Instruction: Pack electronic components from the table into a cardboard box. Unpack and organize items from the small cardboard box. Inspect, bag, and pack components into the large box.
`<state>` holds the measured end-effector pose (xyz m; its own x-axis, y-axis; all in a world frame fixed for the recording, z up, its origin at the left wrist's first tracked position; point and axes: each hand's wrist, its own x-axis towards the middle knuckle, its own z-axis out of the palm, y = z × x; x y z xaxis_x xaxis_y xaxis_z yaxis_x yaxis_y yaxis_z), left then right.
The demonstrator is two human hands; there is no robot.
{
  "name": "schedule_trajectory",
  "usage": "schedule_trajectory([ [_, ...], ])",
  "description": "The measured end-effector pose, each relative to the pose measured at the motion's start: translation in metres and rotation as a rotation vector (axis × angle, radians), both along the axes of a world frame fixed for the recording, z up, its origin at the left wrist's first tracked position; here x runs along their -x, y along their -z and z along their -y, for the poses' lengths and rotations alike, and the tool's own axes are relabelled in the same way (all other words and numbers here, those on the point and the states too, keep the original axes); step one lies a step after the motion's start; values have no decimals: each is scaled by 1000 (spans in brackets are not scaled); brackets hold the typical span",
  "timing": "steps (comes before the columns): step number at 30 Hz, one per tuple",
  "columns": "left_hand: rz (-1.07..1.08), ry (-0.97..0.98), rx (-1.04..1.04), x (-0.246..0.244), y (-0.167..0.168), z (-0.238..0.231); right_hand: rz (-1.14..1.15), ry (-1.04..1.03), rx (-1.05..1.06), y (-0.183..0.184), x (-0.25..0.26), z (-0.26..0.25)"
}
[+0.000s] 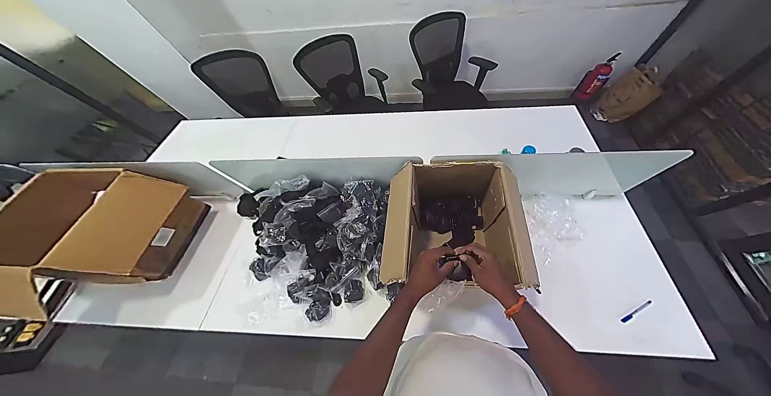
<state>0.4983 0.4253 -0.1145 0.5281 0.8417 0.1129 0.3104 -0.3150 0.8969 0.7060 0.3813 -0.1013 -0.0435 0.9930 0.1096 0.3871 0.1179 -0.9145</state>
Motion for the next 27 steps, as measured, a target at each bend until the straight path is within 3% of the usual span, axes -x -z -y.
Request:
schedule_trajectory([
  [5,-70,7,-104,1,3,2,39,60,-46,2,2,-3],
  [12,32,-18,-80,5,1,-1,-212,-17,-61,-1,-7,7],
  [19,-2,100,17,2,-1,-7,83,92,-31,2,-7,10],
  [22,-7,110,21,3,-2,-9,204,59,88,-2,-4,4],
  [27,-2,122,15,3,-1,-10,13,-11,159,-9,-8,6],
])
